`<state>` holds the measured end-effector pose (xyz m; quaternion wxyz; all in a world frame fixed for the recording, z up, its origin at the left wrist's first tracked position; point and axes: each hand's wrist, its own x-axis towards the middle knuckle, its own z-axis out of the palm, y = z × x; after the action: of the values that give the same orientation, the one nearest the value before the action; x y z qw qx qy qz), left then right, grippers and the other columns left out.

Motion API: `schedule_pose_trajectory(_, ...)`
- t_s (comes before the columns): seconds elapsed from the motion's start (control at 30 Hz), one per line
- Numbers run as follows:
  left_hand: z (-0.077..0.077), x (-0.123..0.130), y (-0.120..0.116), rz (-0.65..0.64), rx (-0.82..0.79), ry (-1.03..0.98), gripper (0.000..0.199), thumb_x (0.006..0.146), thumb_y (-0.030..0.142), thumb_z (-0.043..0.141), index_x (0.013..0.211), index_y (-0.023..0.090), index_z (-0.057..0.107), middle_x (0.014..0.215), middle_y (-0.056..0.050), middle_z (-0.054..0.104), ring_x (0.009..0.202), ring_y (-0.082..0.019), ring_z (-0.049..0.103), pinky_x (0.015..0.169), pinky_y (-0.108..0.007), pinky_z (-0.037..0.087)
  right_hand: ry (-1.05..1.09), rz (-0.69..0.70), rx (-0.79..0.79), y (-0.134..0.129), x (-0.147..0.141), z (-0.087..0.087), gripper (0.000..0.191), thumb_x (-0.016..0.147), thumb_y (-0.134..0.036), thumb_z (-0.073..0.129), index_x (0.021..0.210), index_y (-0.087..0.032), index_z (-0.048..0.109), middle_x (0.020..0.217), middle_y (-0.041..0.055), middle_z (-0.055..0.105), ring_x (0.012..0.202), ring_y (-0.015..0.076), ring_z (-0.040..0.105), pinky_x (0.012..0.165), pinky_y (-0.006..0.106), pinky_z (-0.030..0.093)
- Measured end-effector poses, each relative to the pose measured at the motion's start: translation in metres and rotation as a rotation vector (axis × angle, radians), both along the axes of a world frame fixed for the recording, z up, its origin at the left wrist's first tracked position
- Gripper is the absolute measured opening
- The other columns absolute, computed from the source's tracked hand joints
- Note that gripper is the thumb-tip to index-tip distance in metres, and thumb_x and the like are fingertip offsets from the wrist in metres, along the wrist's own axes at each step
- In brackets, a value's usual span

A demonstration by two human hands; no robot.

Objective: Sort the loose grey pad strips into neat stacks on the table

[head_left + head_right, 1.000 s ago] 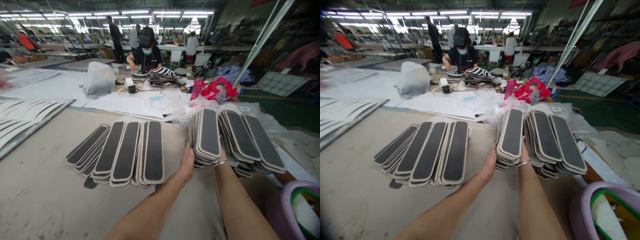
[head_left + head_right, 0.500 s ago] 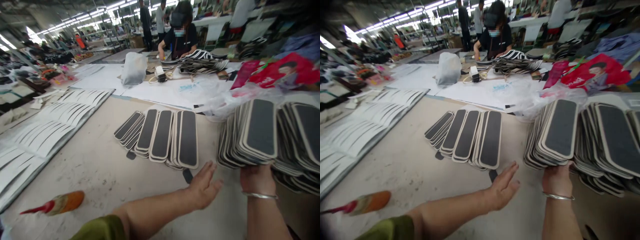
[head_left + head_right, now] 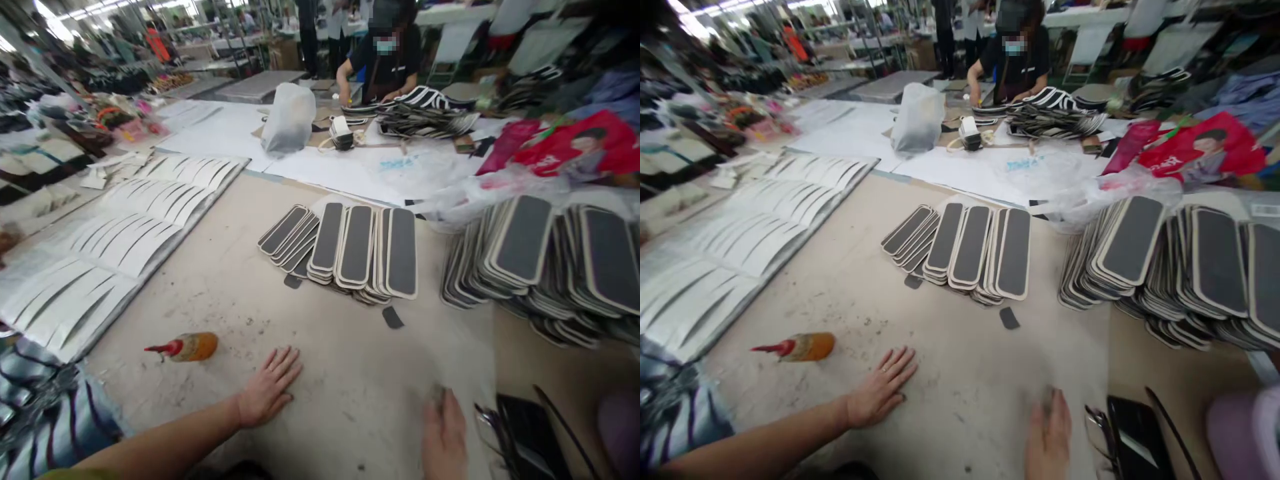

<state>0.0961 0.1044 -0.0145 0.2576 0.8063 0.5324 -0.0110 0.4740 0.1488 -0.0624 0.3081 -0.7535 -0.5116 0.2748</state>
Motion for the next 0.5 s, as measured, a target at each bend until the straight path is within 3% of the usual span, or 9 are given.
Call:
schedule_pose_trajectory(0.07, -0.01, -0.006, -0.008, -0.039, 0.026, 0.055, 0.066, 0.087, 0.038, 0.043, 0.145, 0.025, 0.013, 0.153, -0.009, 0.009, 0.139, -0.034, 0.007, 0.109, -0.058, 0.011, -0.087, 0.133, -0.017, -0.019, -0.014, 0.003, 0.076, 0.085, -0.059, 0.032, 0.138, -0.005, 0.033, 0.144, 0.0179, 0.033, 0.133, 0.0322, 0.027, 0.109, 0.051, 0.025)
schedule_pose_trajectory(0.13, -0.014, -0.008, -0.011, -0.048, 0.04, 0.077, 0.068, 0.087, 0.042, 0.043, 0.145, 0.025, 0.011, 0.153, -0.009, 0.007, 0.139, -0.034, 0.005, 0.109, -0.057, 0.01, -0.168, 0.252, 0.022, -0.015, -0.024, 0.003, 0.073, 0.087, -0.057, 0.03, 0.139, -0.006, 0.031, 0.143, 0.0175, 0.034, 0.133, 0.0293, 0.028, 0.107, 0.048, 0.028)
schedule_pose_trajectory(0.2, -0.012, -0.009, -0.011, -0.05, 0.041, 0.077, 0.068, 0.088, 0.043, 0.041, 0.145, 0.026, 0.009, 0.153, -0.009, 0.006, 0.139, -0.033, 0.004, 0.11, -0.056, 0.009, -0.244, 0.302, 0.092, 0.012, -0.033, 0.0, 0.072, 0.087, -0.056, 0.029, 0.137, -0.004, 0.033, 0.14, 0.0194, 0.037, 0.131, 0.0283, 0.031, 0.106, 0.045, 0.03)
schedule_pose_trajectory(0.3, -0.006, -0.009, -0.013, -0.058, 0.056, 0.058, 0.069, 0.087, 0.044, 0.041, 0.145, 0.028, 0.008, 0.153, -0.007, 0.005, 0.139, -0.033, 0.005, 0.11, -0.056, 0.01, -0.308, 0.314, 0.181, 0.076, -0.049, -0.006, 0.073, 0.086, -0.055, 0.031, 0.133, 0.0, 0.037, 0.137, 0.0229, 0.039, 0.129, 0.0305, 0.032, 0.105, 0.046, 0.03)
schedule_pose_trajectory(0.37, -0.006, -0.009, -0.015, -0.055, 0.089, 0.053, 0.069, 0.087, 0.044, 0.041, 0.145, 0.029, 0.007, 0.152, -0.006, 0.005, 0.139, -0.032, 0.006, 0.11, -0.056, 0.012, -0.323, 0.322, 0.21, 0.115, -0.063, -0.006, 0.065, 0.084, -0.05, 0.038, 0.13, -0.004, 0.043, 0.134, 0.0213, 0.043, 0.125, 0.0318, 0.036, 0.103, 0.047, 0.031)
schedule_pose_trajectory(0.43, -0.01, -0.01, -0.017, -0.042, 0.129, 0.057, 0.068, 0.088, 0.045, 0.04, 0.145, 0.031, 0.007, 0.152, -0.005, 0.006, 0.139, -0.032, 0.006, 0.11, -0.056, 0.013, -0.344, 0.329, 0.218, 0.137, -0.077, -0.004, 0.051, 0.082, -0.041, 0.045, 0.121, -0.01, 0.054, 0.124, 0.0181, 0.053, 0.115, 0.0315, 0.045, 0.099, 0.046, 0.034)
schedule_pose_trajectory(0.5, -0.017, -0.013, -0.017, -0.055, 0.159, 0.048, 0.067, 0.088, 0.046, 0.039, 0.145, 0.031, 0.006, 0.152, -0.005, 0.007, 0.139, -0.032, 0.008, 0.11, -0.055, 0.015, -0.363, 0.32, 0.207, 0.139, -0.09, 0.0, 0.036, 0.081, -0.03, 0.048, 0.109, -0.015, 0.063, 0.11, 0.0146, 0.061, 0.102, 0.028, 0.053, 0.094, 0.041, 0.039)
